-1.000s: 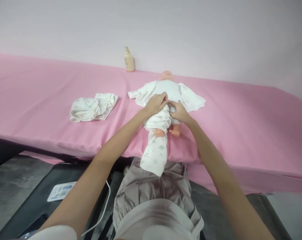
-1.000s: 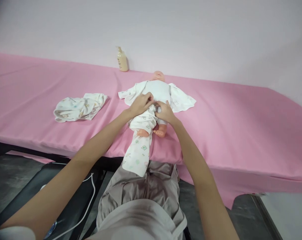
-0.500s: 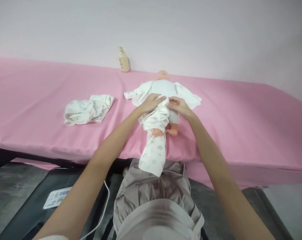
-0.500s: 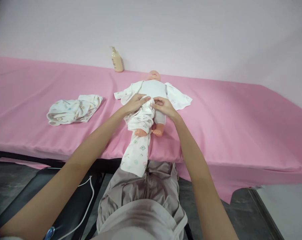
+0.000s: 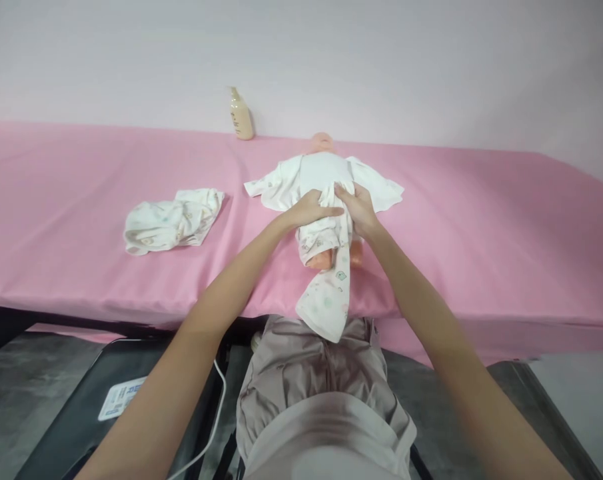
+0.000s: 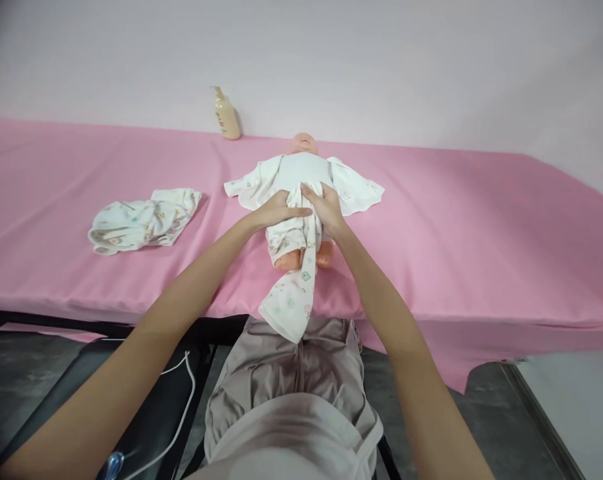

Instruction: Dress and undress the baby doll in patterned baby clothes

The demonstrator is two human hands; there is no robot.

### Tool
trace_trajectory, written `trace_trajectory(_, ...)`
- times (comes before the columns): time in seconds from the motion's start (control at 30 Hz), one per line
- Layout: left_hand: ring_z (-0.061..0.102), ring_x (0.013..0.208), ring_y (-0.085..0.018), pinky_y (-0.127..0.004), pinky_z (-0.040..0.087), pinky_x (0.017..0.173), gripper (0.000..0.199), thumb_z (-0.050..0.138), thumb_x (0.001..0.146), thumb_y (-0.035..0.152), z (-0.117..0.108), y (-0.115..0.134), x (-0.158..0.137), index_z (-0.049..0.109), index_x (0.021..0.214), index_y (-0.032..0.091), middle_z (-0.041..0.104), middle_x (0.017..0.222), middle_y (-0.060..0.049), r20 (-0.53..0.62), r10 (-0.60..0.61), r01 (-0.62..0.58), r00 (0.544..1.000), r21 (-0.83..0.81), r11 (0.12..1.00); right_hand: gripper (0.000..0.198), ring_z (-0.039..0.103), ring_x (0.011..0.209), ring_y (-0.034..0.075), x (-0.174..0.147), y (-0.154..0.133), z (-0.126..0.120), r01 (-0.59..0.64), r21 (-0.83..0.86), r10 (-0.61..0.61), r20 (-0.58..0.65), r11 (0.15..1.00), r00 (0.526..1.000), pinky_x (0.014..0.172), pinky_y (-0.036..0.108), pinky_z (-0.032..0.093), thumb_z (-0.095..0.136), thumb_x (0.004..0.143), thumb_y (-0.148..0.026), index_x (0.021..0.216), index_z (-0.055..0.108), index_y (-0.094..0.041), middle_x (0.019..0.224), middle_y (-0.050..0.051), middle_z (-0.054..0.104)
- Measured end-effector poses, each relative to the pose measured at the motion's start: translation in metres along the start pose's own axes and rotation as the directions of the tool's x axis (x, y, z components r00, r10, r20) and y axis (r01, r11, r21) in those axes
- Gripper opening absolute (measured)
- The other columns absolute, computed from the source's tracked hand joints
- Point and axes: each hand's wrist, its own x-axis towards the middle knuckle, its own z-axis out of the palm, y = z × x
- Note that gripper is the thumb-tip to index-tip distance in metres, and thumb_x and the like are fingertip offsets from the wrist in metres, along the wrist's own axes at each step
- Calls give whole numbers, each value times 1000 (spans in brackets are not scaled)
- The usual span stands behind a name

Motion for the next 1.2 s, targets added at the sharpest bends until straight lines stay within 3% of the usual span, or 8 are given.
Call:
trace_trajectory(0.17, 68, 95, -25, -35, 53, 88, 33, 70, 76, 38, -6, -3, 2, 67, 96, 13, 73, 94, -10, 115, -50, 97, 992, -453, 886, 41, 65, 94, 21, -4, -7, -4, -17, 38, 12, 144, 999, 990, 87, 33, 52, 74, 70, -49, 94, 64, -17, 98, 6, 69)
trace_trajectory(0.3, 69, 96, -25, -38, 52, 92, 26, 59, 84, 35, -15, -5, 8, 67, 93, 11, 73, 93, -11, 72, -44, 78, 996, -598, 797, 45, 64, 97, 22, -6, -9, -12, -11, -104, 47, 349, 995, 936, 89, 34, 51, 77, 67, -46, 98, 64, -16, 101, 5, 70)
trace_trajectory(0.43, 67, 101, -26, -39, 53, 92, 32, 51, 89, 40, -16, -3, 7, 65, 99, 13, 73, 96, -10, -19, -39, 22, 999, -552, 833, 44, 62, 101, 23, -5, -7, -11, 11, -185, 51, 331, 983, 942, 91, 36, 51, 75, 68, -48, 97, 64, -16, 103, 5, 69)
trace_trajectory(0.63, 60, 115, -31, -39, 52, 93, 58, 81, 63, 42, -10, -2, -1, 61, 113, 18, 65, 120, -11, 26, -120, 122, 992, -98, 988, 31, 63, 101, 22, 6, -12, -16, 50, -50, -54, -97, 998, 994, 91, 36, 52, 61, 81, -50, 89, 57, -20, 98, 4, 67)
trace_trajectory(0.77, 63, 112, -28, -37, 53, 91, 50, 74, 72, 41, -7, -4, 2, 60, 113, 17, 66, 118, -11, -8, -56, 51, 998, -296, 954, 36, 65, 97, 24, -1, -20, -21, -71, -58, 77, 110, 996, 991, 89, 37, 53, 67, 78, -50, 89, 62, -17, 92, 6, 69)
trace_trajectory(0.9, 66, 105, -25, -36, 55, 89, 37, 63, 82, 42, -7, -7, 4, 62, 109, 17, 70, 109, -9, 6, -12, 14, 1000, -500, 866, 44, 66, 97, 26, -8, -22, -25, -184, -186, 243, 381, 965, 892, 88, 39, 55, 84, 62, -35, 96, 66, -14, 97, 8, 71)
trace_trajectory(1.07, 64, 110, -30, -39, 55, 87, 52, 73, 73, 45, -6, -10, 1, 60, 114, 16, 66, 119, -13, 21, -143, 143, 990, -300, 943, 29, 66, 101, 22, -2, -21, -22, -130, 122, 111, 154, 984, 982, 90, 35, 55, 68, 80, -33, 102, 64, -15, 102, 8, 70)
trace_trajectory(1.2, 65, 107, -30, -39, 54, 90, 51, 80, 65, 35, 0, -9, -1, 63, 108, 15, 70, 110, -11, 33, -72, 79, 997, -299, 951, 30, 67, 97, 23, -1, -18, -17, -173, 113, 167, 62, 978, 984, 85, 34, 57, 63, 85, -41, 98, 65, -14, 94, 9, 71)
